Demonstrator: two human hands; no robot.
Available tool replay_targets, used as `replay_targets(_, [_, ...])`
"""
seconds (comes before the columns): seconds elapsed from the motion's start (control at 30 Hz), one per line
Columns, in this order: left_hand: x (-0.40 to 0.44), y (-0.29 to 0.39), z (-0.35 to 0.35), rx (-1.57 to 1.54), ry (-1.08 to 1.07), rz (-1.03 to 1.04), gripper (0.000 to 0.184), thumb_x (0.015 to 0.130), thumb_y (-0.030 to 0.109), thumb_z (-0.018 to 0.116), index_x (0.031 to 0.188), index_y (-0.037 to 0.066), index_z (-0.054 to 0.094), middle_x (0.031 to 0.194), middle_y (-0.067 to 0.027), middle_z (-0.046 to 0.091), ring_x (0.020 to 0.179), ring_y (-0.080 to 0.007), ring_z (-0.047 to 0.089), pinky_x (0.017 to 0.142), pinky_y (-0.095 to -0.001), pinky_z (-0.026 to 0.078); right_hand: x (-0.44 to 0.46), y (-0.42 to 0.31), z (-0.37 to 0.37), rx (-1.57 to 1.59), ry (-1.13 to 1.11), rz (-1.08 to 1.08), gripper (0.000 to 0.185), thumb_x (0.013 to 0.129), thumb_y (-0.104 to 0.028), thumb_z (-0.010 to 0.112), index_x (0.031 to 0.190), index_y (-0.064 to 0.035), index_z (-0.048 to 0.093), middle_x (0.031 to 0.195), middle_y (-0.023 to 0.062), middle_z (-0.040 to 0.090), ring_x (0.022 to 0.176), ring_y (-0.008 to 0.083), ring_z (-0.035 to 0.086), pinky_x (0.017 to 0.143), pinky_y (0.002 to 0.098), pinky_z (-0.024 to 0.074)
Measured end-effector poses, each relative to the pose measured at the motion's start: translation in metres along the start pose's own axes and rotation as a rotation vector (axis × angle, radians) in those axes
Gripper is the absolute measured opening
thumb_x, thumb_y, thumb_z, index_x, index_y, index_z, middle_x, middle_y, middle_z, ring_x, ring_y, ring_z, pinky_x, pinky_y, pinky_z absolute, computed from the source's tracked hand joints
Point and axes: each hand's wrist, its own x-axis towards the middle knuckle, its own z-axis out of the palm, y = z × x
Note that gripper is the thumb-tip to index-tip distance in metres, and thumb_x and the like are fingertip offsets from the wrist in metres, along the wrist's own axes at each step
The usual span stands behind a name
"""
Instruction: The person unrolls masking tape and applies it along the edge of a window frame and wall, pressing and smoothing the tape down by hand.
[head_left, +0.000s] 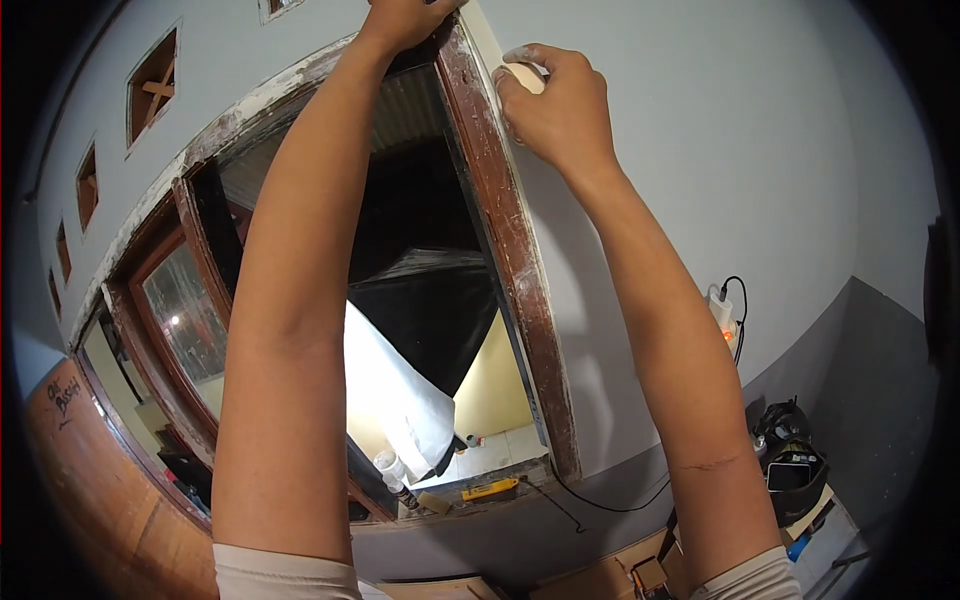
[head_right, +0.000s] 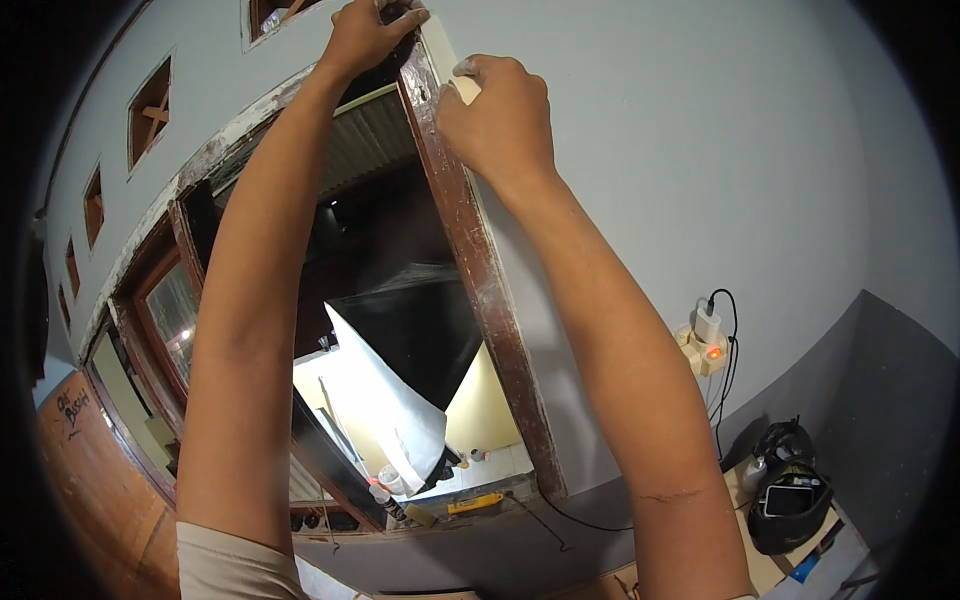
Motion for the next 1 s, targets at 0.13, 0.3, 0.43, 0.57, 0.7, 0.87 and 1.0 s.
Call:
replay_targets(0.13, [0.002, -0.003, 0.001, 0.064, 0.029, 0.074, 0.021, 0.088, 0.021, 0.081, 0.095, 0.001, 0.078, 0.081, -0.0173, 0.077, 0.075, -0.0286, 0.075, 0.075, -0.0405, 0.059, 0.000, -0.004, -0.003, 0.010, -0.023, 0.019, 0.039, 0.086, -0.019, 0.072, 0.117, 0.0053, 0.076, 0.111, 0.0286, 0.077, 0.105, 0.0407, 0.076, 0.099, 0.0444, 0.0583])
replay_targets(0.3, [0.001, -0.005, 0.001, 0.055, 0.045, 0.112, 0.020, 0.088, 0.020, 0.081, 0.095, 0.001, 0.078, 0.080, -0.0173, 0.076, 0.075, -0.0282, 0.075, 0.074, -0.0404, 0.058, 0.000, -0.010, -0.005, 0.008, -0.041, 0.049, 0.038, 0.086, -0.019, 0.072, 0.116, 0.0044, 0.077, 0.109, 0.0272, 0.077, 0.103, 0.0405, 0.076, 0.098, 0.0442, 0.0589])
replay_targets(0.43, [0.000, -0.001, 0.000, 0.037, 0.024, 0.052, 0.020, 0.088, 0.019, 0.081, 0.094, 0.001, 0.078, 0.080, -0.0169, 0.076, 0.074, -0.0270, 0.075, 0.073, -0.0397, 0.058, 0.001, -0.007, -0.004, -0.002, -0.038, 0.046, 0.038, 0.086, -0.019, 0.072, 0.116, 0.0046, 0.077, 0.109, 0.0271, 0.077, 0.102, 0.0405, 0.076, 0.097, 0.0442, 0.0590])
replay_targets(0.57, [0.000, -0.001, 0.001, 0.048, 0.029, 0.063, 0.019, 0.087, 0.019, 0.082, 0.094, 0.002, 0.078, 0.079, -0.0164, 0.076, 0.072, -0.0255, 0.074, 0.073, -0.0390, 0.058, 0.003, -0.005, -0.005, 0.002, -0.047, 0.047, 0.039, 0.086, -0.019, 0.072, 0.117, 0.0052, 0.076, 0.110, 0.0273, 0.077, 0.103, 0.0402, 0.076, 0.098, 0.0442, 0.0589])
replay_targets(0.7, [-0.001, 0.002, 0.000, 0.018, 0.026, 0.047, 0.018, 0.087, 0.018, 0.082, 0.094, 0.002, 0.078, 0.081, -0.0162, 0.076, 0.073, -0.0249, 0.074, 0.074, -0.0385, 0.059, 0.003, -0.005, -0.004, -0.017, -0.044, 0.037, 0.042, 0.086, -0.019, 0.073, 0.119, 0.0058, 0.075, 0.113, 0.0280, 0.077, 0.105, 0.0407, 0.076, 0.099, 0.0442, 0.0588])
replay_targets(0.87, [0.002, -0.006, 0.002, -0.013, 0.060, 0.053, 0.016, 0.087, 0.015, 0.080, 0.096, 0.003, 0.078, 0.086, -0.0152, 0.078, 0.080, -0.0242, 0.075, 0.078, -0.0373, 0.059, 0.000, -0.013, -0.008, -0.040, -0.075, 0.070, 0.045, 0.086, -0.019, 0.073, 0.123, 0.0058, 0.074, 0.117, 0.0289, 0.075, 0.108, 0.0415, 0.075, 0.101, 0.0448, 0.0583])
replay_targets(1.0, [0.003, -0.012, 0.004, -0.026, 0.065, 0.065, 0.015, 0.088, 0.015, 0.078, 0.098, 0.003, 0.078, 0.088, -0.0149, 0.078, 0.082, -0.0237, 0.075, 0.079, -0.0373, 0.059, 0.001, -0.009, -0.004, -0.048, -0.047, 0.041, 0.044, 0.086, -0.019, 0.073, 0.122, 0.0059, 0.075, 0.116, 0.0294, 0.076, 0.108, 0.0415, 0.075, 0.101, 0.0445, 0.0582])
